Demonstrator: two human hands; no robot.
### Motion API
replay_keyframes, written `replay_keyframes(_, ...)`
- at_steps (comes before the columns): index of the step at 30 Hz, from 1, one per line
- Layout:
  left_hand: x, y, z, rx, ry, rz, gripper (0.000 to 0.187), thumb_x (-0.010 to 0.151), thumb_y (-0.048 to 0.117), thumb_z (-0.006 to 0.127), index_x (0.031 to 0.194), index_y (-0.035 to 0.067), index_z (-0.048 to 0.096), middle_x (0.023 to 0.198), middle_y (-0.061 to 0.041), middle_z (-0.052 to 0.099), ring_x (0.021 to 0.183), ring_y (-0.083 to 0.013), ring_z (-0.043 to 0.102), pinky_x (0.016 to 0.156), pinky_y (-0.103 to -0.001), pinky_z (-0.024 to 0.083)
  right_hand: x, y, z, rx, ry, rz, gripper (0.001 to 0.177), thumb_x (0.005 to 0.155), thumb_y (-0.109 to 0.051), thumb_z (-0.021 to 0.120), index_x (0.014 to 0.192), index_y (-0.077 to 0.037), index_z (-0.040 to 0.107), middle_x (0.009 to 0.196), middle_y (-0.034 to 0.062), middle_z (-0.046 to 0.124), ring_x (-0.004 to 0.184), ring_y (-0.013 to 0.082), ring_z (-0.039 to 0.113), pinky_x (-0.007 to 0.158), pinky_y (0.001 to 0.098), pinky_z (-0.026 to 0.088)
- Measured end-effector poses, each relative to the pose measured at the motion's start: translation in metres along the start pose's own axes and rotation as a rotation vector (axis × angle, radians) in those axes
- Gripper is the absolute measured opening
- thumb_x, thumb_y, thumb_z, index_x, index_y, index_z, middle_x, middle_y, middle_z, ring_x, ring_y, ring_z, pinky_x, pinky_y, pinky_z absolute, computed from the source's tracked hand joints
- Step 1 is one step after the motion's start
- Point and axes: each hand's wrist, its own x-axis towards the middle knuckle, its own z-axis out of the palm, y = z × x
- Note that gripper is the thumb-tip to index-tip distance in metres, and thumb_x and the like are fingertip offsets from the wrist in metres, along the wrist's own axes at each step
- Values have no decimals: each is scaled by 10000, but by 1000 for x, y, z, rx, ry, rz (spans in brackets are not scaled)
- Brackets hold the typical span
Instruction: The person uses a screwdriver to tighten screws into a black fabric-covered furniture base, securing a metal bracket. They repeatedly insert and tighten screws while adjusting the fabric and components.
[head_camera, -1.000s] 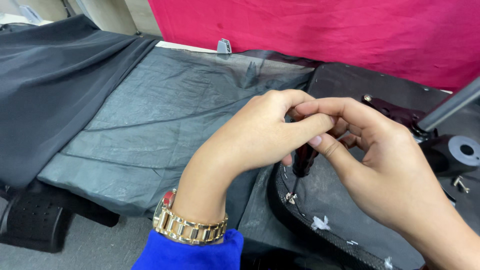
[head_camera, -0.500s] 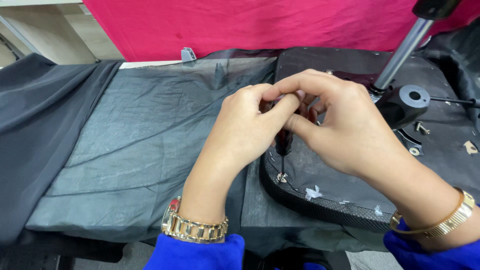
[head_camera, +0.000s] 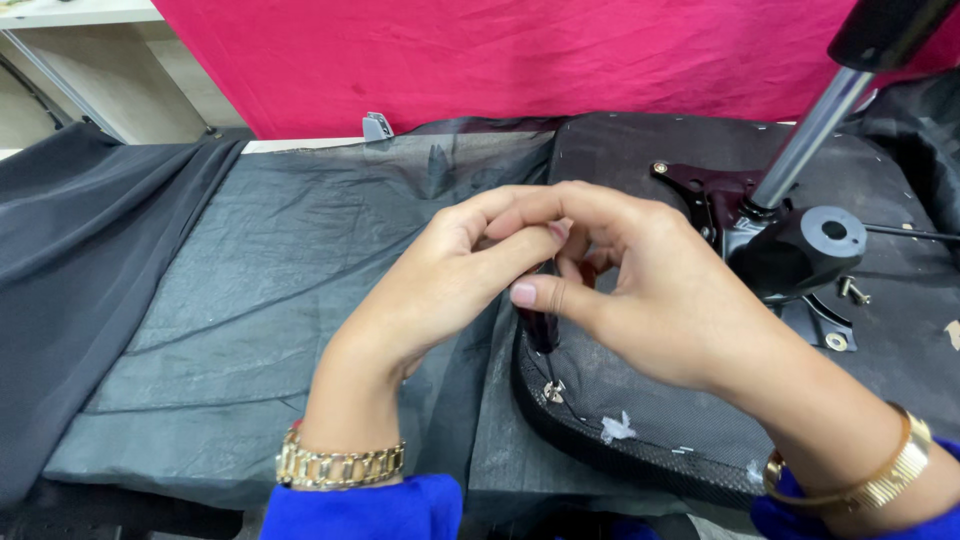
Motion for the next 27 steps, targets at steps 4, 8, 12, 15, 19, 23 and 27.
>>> replay_keyframes(4, -2, 10, -8, 4, -58, -13, 499, 875, 157, 683, 1343, -13, 653, 1087, -98, 761, 1017, -147, 720, 914, -284, 579, -3, 5, -3, -13, -67, -81, 360, 855, -144, 780, 1211, -128, 731, 728, -38, 585, 663, 81, 535, 611, 271, 502)
replay_keyframes(8, 6, 10, -5, -53, -26, 0, 498, 880, 164, 716, 1337, -18, 636, 1085, -93, 766, 1016, -150, 732, 912, -287, 588, 4, 11, -11, 0, -105, -143, 393, 847, -202, 832, 1224, -132, 743, 755, -47, 597, 659, 74, 510, 606, 258, 486)
replay_keyframes(12, 14, 6, 2, -90, -56, 18, 449, 902, 157, 725, 1295, -48, 655, 1010, -107, 755, 944, -161, 728, 842, -296, 595, 9, 14, -13, -106, 0, -183, 363, 754, -268, 931, 981, -77, 723, 913, -44, 606, 705, 70, 523, 602, 250, 487)
replay_keyframes(15, 18, 2, 6, -100, -94, 43, 406, 931, 169, 720, 1268, -51, 673, 1000, -102, 749, 923, -154, 721, 820, -290, 596, 9, 15, -13, -174, 37, 45, 359, 691, -244, 953, 969, -102, 775, 817, 21, 615, 653, 113, 513, 573, 293, 473)
replay_keyframes(19, 17, -5, 10, -62, -12, -8, 374, 922, 199, 697, 1237, -2, 700, 1027, -60, 753, 933, -117, 709, 809, -277, 588, 6, 15, -17, -30, 17, -71, 290, 820, -162, 827, 1087, -101, 734, 933, -39, 711, 753, 69, 614, 662, 248, 540)
replay_keyframes(23, 21, -20, 25, -257, 36, 100, 341, 975, 194, 633, 1259, 13, 684, 1066, -48, 722, 994, -132, 663, 860, -285, 535, 2, 11, -13, 2, 52, -36, 346, 862, -88, 731, 1206, -116, 701, 941, -53, 716, 770, 62, 628, 672, 238, 544)
replay_keyframes(27, 22, -36, 42, -311, 106, 152, 327, 998, 191, 608, 1278, 36, 674, 1106, -32, 686, 1062, -132, 614, 939, -289, 495, -11, 5, -5, -101, 134, -42, 446, 809, -68, 794, 1235, -127, 676, 916, -35, 661, 685, 77, 541, 575, 240, 464)
